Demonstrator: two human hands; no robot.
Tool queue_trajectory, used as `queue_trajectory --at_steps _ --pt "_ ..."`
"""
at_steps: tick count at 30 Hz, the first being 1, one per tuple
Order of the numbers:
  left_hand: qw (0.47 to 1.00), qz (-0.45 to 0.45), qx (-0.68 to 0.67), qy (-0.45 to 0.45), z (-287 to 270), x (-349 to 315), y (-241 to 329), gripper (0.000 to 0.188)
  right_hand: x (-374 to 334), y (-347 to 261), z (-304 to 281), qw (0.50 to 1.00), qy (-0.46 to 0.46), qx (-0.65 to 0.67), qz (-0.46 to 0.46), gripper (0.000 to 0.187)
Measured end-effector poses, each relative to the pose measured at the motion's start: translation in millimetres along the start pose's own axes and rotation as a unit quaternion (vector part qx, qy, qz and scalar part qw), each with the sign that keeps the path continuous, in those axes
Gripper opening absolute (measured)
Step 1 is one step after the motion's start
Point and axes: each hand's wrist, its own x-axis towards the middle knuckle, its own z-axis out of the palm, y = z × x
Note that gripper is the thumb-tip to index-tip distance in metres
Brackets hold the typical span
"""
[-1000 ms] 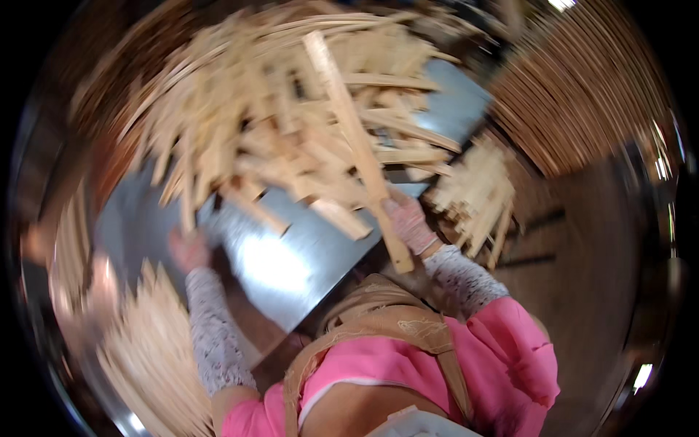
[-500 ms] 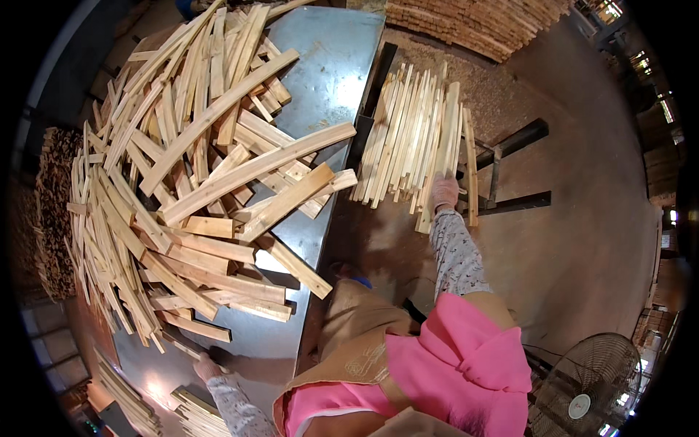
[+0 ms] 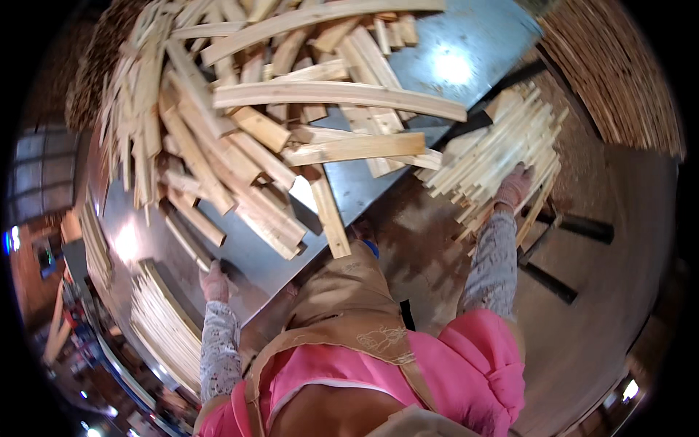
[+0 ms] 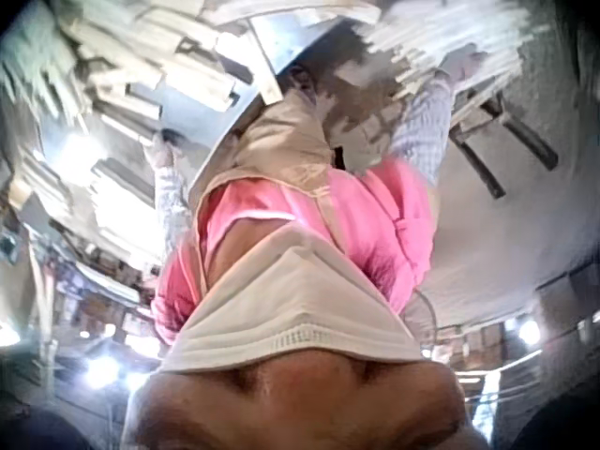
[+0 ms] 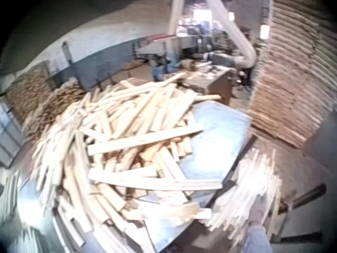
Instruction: The person repeatedly picks up thin wooden strips from a large pile on a metal table and arranges them into a neat, vertical stack. The person uses both hands to align the strips and occasionally lifts the growing stack to adjust its position on the table.
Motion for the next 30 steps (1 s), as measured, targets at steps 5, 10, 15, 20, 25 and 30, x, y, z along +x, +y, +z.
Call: queue_trajectory --at_steps 5,10,15,20,25,30 --pt "0.999 -0.001 -0.04 -0.007 23 -51 -3 0.05 -115 -265 -31 0.869 -0.186 0.112 -0.444 0.056" --pt "0.992 -0.035 -0.116 -0.017 21 -67 -25 0.05 -223 -346 15 0.603 -0.328 -0.111 -0.719 0.064" --pt "0.963 0.053 0.219 0.15 -37 -91 -49 0.06 -262 -368 40 0.626 -0.333 -0.241 -0.662 0.036" --pt "0.866 -0.014 0.439 0.238 -157 -68 -111 0.063 -280 -341 -40 0.673 -0.417 -0.232 -0.565 0.054" --pt "0.912 -0.167 0.361 0.099 -268 -60 -147 0.09 -254 -285 -171 0.658 -0.402 -0.268 -0.578 0.065" --pt "0.905 0.057 0.352 0.23 -241 -69 -205 0.084 -265 -275 -295 0.634 -0.332 -0.386 -0.582 0.07"
